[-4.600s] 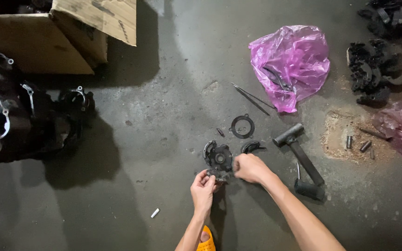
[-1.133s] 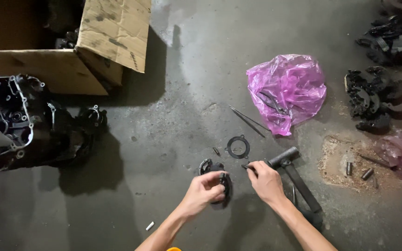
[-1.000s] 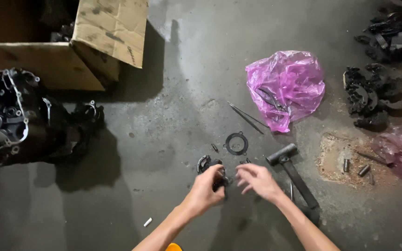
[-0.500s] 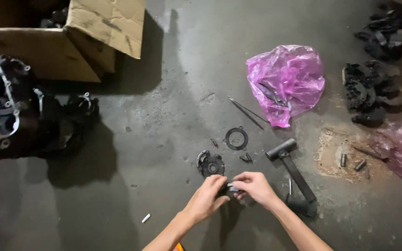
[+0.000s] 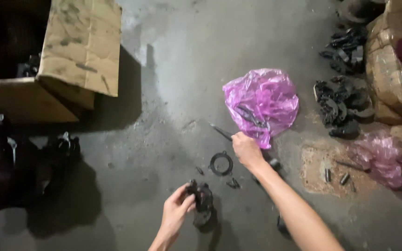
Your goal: Dismantle and inspect a clutch assembly and associated engine components on the floor of a workshop.
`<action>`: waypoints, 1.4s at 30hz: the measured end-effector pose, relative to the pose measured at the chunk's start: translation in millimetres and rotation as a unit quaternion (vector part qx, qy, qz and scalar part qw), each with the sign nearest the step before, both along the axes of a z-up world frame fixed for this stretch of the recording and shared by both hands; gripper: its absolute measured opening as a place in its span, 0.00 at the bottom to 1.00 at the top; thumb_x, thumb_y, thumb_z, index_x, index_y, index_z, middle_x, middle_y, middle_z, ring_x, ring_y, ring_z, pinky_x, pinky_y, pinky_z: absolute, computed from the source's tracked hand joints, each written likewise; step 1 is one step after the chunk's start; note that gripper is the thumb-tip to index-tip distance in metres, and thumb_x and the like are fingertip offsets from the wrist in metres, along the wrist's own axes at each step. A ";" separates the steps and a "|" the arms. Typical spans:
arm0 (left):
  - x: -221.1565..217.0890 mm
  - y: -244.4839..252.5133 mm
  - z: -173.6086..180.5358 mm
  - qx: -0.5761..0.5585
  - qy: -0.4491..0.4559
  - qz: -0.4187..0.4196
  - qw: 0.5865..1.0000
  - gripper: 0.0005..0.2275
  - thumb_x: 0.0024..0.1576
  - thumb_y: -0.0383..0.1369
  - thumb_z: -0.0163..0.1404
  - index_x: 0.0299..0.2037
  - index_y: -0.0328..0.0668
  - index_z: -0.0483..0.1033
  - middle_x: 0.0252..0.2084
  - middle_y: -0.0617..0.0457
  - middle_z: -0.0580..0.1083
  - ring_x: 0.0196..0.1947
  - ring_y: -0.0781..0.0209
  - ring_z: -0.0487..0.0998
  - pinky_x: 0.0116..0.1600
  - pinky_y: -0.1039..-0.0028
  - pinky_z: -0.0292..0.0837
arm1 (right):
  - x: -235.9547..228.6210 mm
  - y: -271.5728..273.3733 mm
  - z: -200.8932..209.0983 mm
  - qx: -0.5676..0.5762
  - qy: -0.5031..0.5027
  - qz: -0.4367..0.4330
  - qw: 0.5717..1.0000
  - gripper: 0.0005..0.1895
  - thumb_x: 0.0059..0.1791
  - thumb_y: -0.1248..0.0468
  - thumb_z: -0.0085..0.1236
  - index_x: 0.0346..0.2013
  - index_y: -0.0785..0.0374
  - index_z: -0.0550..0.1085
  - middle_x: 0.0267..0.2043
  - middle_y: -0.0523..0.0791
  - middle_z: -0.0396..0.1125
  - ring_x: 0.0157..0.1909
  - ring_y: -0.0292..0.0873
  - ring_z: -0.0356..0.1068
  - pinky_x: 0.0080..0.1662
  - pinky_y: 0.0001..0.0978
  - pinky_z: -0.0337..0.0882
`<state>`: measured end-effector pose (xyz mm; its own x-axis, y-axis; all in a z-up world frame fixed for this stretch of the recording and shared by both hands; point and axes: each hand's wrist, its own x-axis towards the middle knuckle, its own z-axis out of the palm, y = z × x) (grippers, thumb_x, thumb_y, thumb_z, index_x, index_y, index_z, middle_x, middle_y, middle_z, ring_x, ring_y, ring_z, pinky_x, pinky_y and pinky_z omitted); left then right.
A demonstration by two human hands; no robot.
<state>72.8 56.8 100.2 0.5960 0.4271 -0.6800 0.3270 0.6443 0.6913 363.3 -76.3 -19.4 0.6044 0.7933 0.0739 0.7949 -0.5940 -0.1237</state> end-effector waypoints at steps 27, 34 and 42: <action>0.4 2.8 9.0 -0.103 -0.209 0.063 0.971 0.21 0.60 0.19 0.42 0.65 0.21 0.65 0.63 0.32 0.72 0.57 0.34 0.76 0.59 0.51 0.75 | -86.3 -47.5 182.3 0.400 0.455 -0.183 0.775 0.18 0.53 0.70 0.51 0.58 0.63 0.75 0.32 0.43 0.72 0.24 0.33 0.60 0.26 0.24 0.62; 6.7 -5.4 46.9 -0.087 -0.228 0.029 0.969 0.18 0.61 0.20 0.44 0.61 0.26 0.70 0.61 0.38 0.75 0.55 0.44 0.80 0.45 0.72 0.78 | -132.4 -56.0 223.9 0.262 0.264 0.077 0.925 0.17 0.45 0.68 0.60 0.47 0.49 0.82 0.24 0.38 0.75 0.18 0.31 0.63 0.22 0.23 0.66; -8.5 -12.3 43.8 -0.080 -0.214 0.009 0.973 0.20 0.60 0.20 0.48 0.63 0.31 0.72 0.57 0.40 0.78 0.37 0.63 0.79 0.36 0.82 0.78 | -157.2 -49.4 216.6 0.233 0.160 0.109 0.953 0.14 0.44 0.68 0.60 0.43 0.55 0.81 0.29 0.38 0.70 0.18 0.35 0.65 0.23 0.30 0.67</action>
